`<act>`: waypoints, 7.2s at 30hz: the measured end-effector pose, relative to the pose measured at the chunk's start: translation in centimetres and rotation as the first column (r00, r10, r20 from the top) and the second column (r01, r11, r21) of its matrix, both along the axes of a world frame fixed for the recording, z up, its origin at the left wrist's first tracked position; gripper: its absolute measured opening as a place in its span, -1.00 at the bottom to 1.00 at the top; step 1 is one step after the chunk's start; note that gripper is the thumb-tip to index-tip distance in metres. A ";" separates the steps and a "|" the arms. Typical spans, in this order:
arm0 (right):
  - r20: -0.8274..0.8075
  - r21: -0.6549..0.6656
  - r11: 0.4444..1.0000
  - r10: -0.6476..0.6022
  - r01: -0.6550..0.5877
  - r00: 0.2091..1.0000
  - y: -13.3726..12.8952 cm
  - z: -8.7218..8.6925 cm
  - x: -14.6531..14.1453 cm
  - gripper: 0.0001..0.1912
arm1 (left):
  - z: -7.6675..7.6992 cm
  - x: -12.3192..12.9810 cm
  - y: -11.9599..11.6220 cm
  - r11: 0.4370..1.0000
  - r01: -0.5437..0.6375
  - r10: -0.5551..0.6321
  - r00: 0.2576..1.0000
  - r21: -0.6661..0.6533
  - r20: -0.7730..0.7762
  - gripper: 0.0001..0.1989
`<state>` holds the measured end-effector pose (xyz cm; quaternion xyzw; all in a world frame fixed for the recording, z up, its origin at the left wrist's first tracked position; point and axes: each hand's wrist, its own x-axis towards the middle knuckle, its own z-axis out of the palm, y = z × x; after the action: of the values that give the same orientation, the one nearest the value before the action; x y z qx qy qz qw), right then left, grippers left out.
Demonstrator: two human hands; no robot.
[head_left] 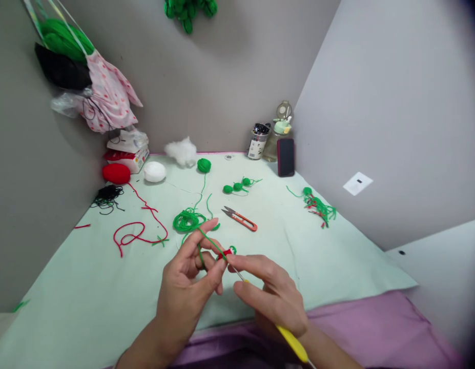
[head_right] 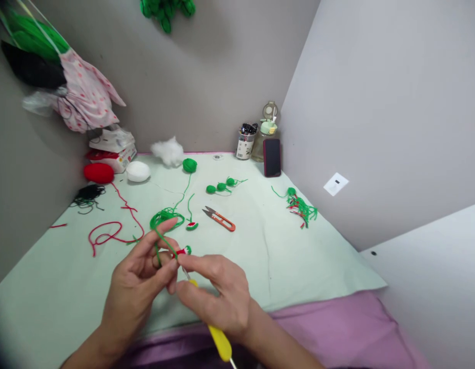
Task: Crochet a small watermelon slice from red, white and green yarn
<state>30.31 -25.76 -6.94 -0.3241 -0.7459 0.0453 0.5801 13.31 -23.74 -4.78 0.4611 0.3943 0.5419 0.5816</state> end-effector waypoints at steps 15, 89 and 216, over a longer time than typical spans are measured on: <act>0.293 0.239 0.970 -0.111 0.039 0.950 -0.1 0.8 1.1 -0.66 | 1.4 -0.2 0.7 0.892 0.359 -0.304 0.926 -0.276 0.224 -0.28; -0.700 -0.439 0.798 -0.016 -0.413 0.714 -0.3 1.2 0.3 -0.84 | -0.1 -0.9 1.4 0.979 0.199 -0.202 0.971 -0.035 -0.129 -0.59; -0.318 -0.309 0.946 -0.006 -0.097 0.948 0.6 0.6 -0.4 -0.77 | -0.4 0.1 0.5 0.979 0.124 -0.092 0.977 -0.164 0.192 -0.52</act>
<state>29.94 -25.12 -6.38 -0.3852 -0.6338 0.2307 0.6299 13.41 -23.22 -5.22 0.3770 0.3594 0.5128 0.6825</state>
